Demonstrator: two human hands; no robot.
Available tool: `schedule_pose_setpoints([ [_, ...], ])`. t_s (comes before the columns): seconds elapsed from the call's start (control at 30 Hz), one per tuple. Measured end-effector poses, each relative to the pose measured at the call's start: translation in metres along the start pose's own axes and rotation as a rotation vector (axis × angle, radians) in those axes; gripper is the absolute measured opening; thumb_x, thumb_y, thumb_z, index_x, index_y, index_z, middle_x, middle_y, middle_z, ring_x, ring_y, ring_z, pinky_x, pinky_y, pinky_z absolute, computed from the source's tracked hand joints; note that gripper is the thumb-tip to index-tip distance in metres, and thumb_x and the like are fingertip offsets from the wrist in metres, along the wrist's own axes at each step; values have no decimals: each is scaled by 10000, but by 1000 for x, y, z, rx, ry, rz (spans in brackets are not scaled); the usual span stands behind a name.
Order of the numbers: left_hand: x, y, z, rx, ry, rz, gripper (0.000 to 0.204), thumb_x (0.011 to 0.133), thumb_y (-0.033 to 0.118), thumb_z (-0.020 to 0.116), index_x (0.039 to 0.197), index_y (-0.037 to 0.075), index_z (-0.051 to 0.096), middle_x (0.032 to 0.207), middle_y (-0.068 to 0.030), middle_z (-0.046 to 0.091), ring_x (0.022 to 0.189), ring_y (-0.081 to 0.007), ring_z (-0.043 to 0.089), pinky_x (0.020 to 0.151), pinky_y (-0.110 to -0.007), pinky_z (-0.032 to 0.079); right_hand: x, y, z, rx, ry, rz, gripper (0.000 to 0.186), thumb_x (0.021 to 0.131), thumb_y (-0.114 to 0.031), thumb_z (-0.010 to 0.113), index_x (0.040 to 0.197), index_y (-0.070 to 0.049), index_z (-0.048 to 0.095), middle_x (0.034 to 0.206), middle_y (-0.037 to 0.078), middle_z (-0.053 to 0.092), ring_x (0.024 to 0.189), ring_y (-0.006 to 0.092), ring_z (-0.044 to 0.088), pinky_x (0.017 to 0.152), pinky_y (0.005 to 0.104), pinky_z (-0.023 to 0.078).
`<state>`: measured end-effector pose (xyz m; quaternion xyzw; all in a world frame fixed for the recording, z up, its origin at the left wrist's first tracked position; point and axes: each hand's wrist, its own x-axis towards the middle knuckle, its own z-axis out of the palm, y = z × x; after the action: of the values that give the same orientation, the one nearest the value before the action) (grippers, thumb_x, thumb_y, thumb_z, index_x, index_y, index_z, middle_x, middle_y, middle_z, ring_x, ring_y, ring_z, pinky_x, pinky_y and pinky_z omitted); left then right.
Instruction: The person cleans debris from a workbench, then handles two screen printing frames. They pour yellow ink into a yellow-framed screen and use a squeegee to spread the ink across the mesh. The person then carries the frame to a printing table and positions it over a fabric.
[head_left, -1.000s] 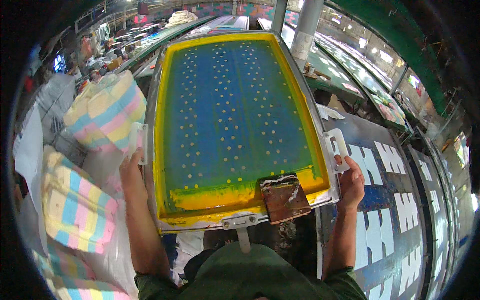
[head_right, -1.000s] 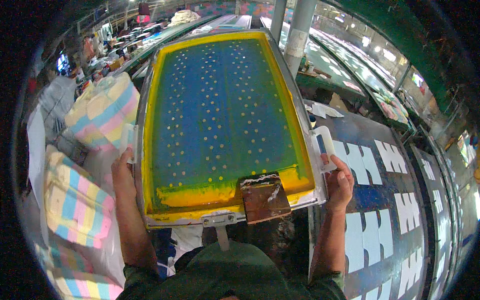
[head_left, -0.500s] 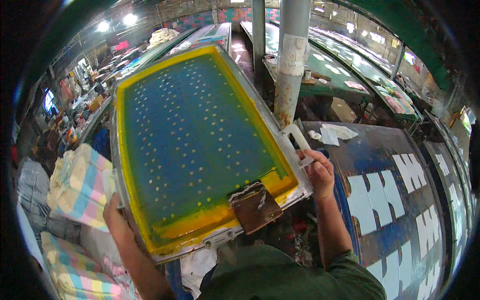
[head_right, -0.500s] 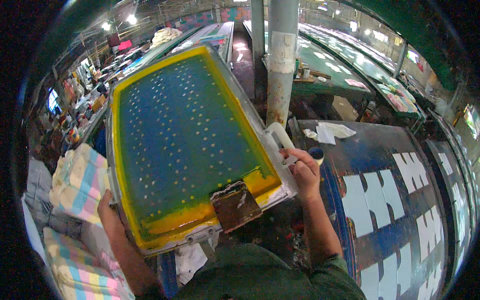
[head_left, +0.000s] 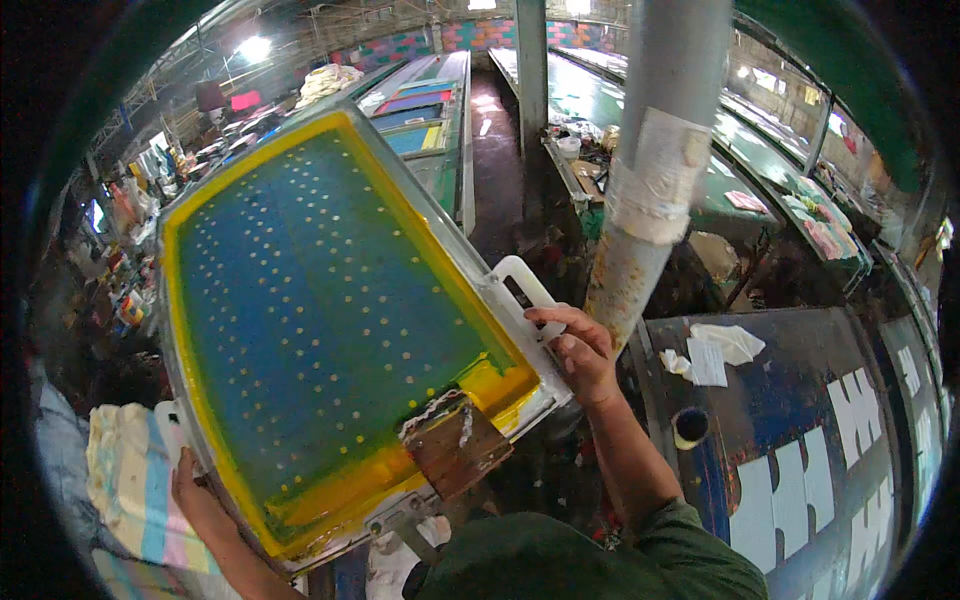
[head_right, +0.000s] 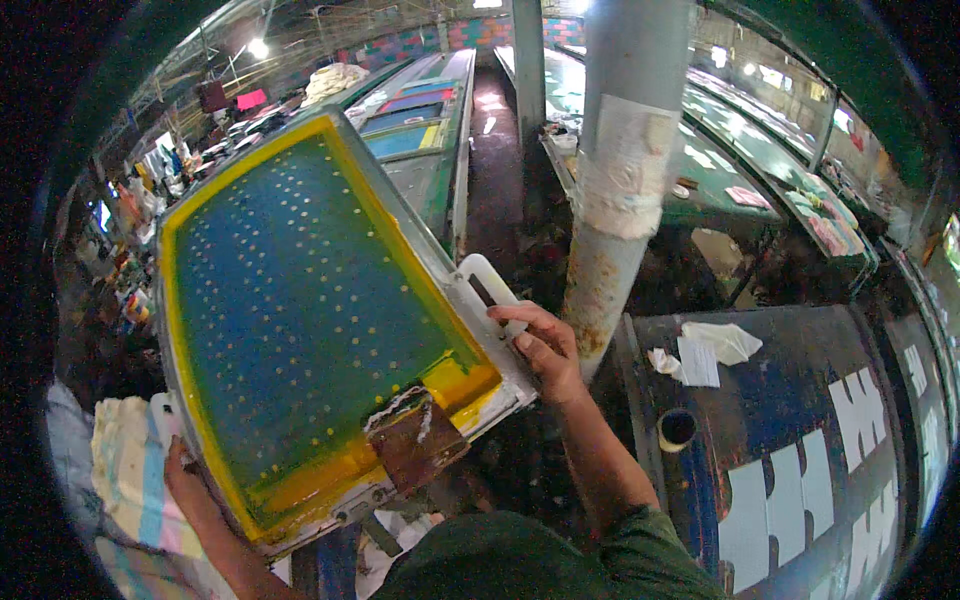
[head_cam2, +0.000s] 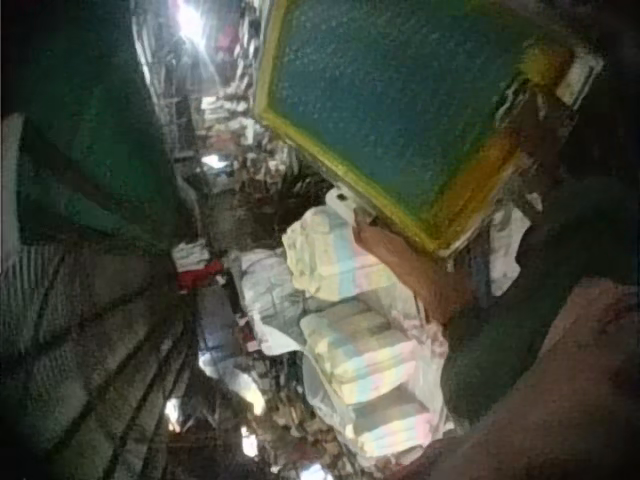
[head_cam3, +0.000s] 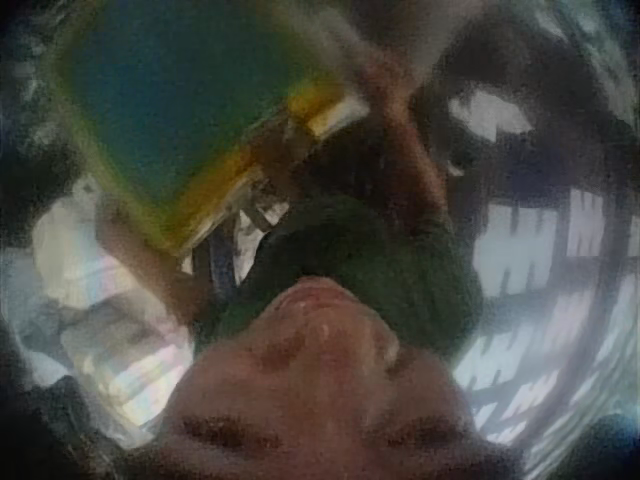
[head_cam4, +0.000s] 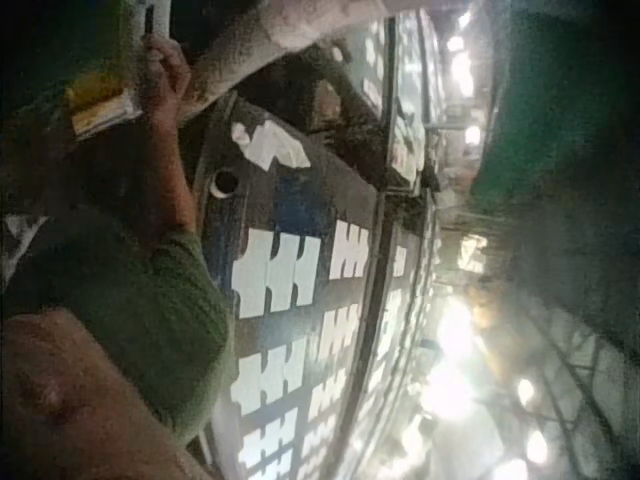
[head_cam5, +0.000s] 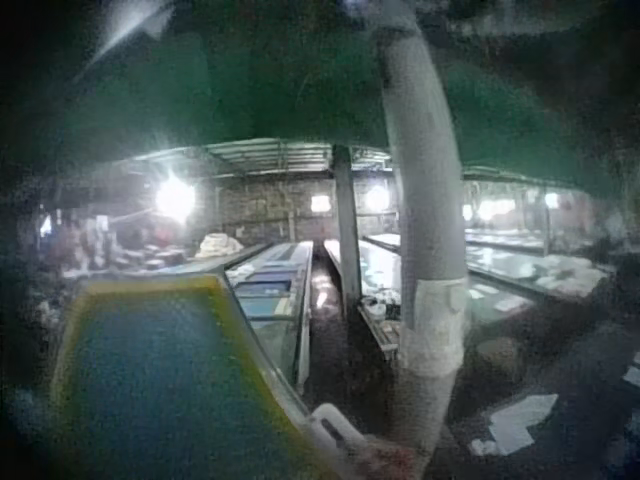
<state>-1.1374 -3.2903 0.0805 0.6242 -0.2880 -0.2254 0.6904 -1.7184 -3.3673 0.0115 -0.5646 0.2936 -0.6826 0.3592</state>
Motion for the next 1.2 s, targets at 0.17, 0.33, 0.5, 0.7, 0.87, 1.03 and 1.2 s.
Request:
schedule_pose_setpoints([
  [0.17, 67, -30, 57, -173, 28, -81, 496, 1010, 331, 701, 1346, -31, 650, 1293, -167, 656, 1160, -288, 639, 992, -410, 530, 80, 64, 0, 147, -20, 62, 497, 909, -303, 676, 1297, 3, 736, 1330, 133, 709, 1241, 231, 635, 1089, 360, 450],
  [0.33, 110, -67, 101, -234, -35, -230, 563, 1032, 419, 645, 1403, -4, 622, 1343, -200, 656, 1176, -319, 666, 977, -434, 558, 144, 111, -16, 220, -50, 53, 537, 934, -299, 698, 1380, -1, 677, 1353, 198, 709, 1229, 260, 668, 1096, 402, 501],
  [0.5, 147, -102, 160, -199, -1, -135, 524, 1026, 403, 658, 1371, 9, 640, 1305, -190, 671, 1146, -308, 678, 961, -422, 564, 206, 128, -27, 186, -46, 52, 511, 937, -279, 656, 1326, 50, 701, 1316, 162, 735, 1184, 222, 673, 1054, 351, 499],
  [0.7, 167, -99, 238, -175, -37, -149, 516, 1026, 394, 660, 1367, 7, 642, 1305, -188, 671, 1148, -305, 675, 966, -420, 562, 260, 157, -44, 218, -51, 36, 550, 922, -359, 692, 1295, 44, 722, 1256, 141, 756, 1143, 214, 689, 1039, 351, 513],
  [0.87, 192, -87, 329, -156, -116, -147, 510, 1027, 387, 662, 1364, 5, 644, 1305, -187, 671, 1150, -303, 673, 970, -419, 559, 303, 186, -57, 212, -48, 58, 542, 917, -374, 703, 1271, 35, 742, 1235, 121, 758, 1133, 211, 694, 1042, 354, 515],
  [1.03, 224, -89, 410, -167, -194, -147, 504, 1027, 380, 664, 1361, 3, 645, 1305, -186, 670, 1152, -301, 672, 973, -417, 557, 356, 219, -64, 233, -35, -10, 540, 934, -343, 726, 1346, 7, 711, 1284, 139, 754, 1123, 206, 709, 1011, 345, 544],
  [1.2, 261, -112, 490, -190, -263, -201, 498, 1027, 372, 666, 1359, 1, 647, 1305, -185, 670, 1154, -298, 670, 977, -416, 555, 398, 243, -81, 152, -44, -28, 478, 942, -280, 727, 1342, -20, 716, 1300, 128, 750, 1195, 214, 689, 1045, 374, 539],
])
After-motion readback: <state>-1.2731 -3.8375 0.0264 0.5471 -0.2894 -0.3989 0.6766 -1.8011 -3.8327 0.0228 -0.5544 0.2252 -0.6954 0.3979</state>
